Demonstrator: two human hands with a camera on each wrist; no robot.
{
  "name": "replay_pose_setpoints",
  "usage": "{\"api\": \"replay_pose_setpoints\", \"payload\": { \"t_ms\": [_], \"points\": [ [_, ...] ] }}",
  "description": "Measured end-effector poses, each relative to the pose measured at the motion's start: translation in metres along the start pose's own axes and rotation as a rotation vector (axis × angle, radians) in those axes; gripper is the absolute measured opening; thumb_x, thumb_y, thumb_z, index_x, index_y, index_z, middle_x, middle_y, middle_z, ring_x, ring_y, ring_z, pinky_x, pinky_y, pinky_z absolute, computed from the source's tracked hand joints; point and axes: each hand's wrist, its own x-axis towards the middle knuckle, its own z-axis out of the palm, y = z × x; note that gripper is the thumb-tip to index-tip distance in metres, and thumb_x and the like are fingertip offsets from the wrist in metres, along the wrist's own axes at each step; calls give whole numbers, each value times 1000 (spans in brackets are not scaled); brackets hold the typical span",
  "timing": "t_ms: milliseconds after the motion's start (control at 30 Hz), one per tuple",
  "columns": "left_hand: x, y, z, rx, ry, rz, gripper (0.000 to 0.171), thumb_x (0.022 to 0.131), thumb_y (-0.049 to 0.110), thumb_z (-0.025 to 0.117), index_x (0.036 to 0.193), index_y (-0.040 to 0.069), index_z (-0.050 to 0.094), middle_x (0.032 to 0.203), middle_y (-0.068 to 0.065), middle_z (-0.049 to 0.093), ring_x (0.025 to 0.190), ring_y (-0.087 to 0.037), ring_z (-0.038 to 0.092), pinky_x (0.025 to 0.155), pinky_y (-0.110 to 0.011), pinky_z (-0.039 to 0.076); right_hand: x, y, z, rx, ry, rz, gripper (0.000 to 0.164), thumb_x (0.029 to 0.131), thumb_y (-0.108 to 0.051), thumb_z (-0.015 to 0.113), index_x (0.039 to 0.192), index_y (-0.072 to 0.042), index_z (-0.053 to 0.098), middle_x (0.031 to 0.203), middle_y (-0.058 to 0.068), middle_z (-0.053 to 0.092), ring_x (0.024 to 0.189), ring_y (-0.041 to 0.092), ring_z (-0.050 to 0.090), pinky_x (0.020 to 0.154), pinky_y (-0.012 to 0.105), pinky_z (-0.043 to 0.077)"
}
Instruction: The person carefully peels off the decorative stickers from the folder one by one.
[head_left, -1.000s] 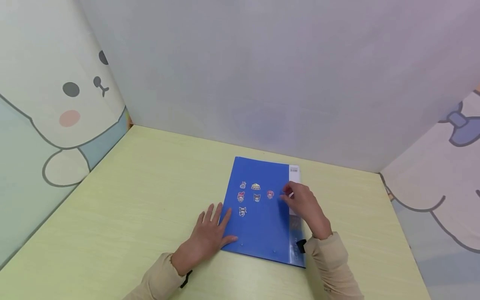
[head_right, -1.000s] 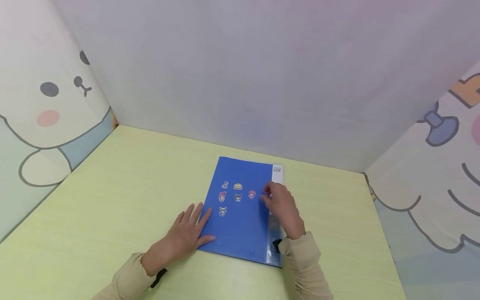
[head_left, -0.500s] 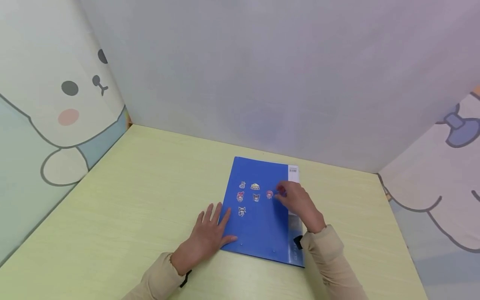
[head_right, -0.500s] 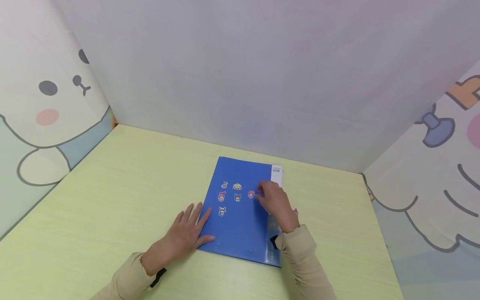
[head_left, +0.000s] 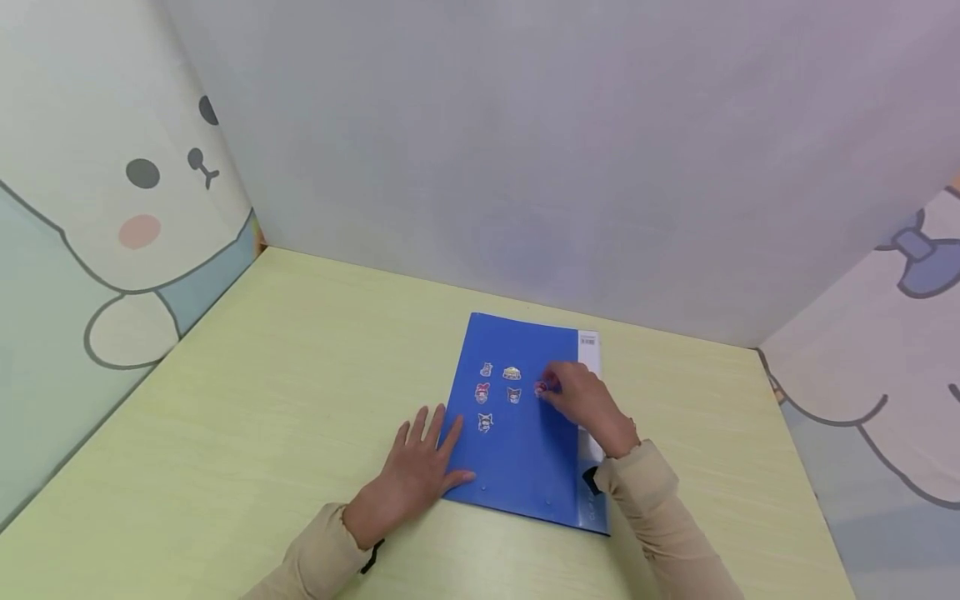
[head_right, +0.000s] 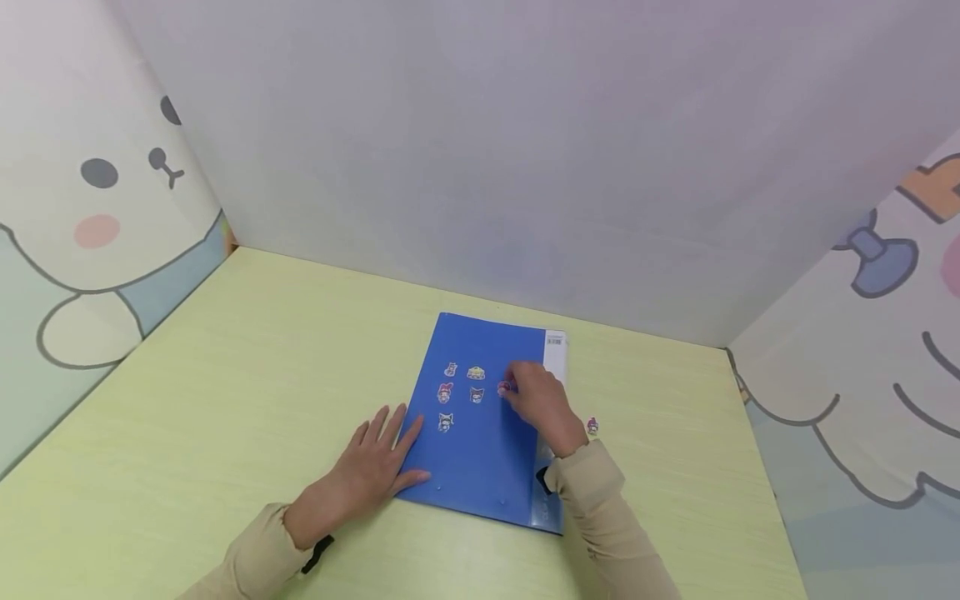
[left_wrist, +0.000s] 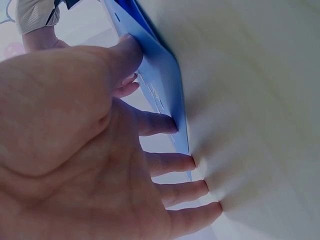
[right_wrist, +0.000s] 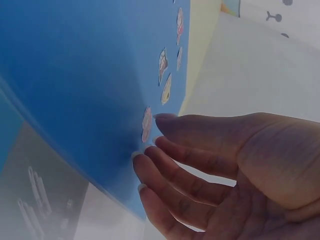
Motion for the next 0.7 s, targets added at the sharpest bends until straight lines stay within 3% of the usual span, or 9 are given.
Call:
{"api": "replay_pose_setpoints", "payload": {
  "t_ms": [267,700],
  "points": [
    [0,-1,2,9,-1,0,74,95,59,63,146,6,55,148,-21,50,135,-43,49,104,-56,46,2,0,7,-36,11,5,15,92,-6,76,100,4,69,96,16,68,87,29,63,79,46,55],
    [1,0,3,29,-6,0,74,95,60,62,147,7,55,149,-21,49,136,-42,48,104,-56,46,5,2,13,1,23,27,14,92,-4,76,99,6,69,97,18,68,91,32,63,83,47,56]
  ]
}}
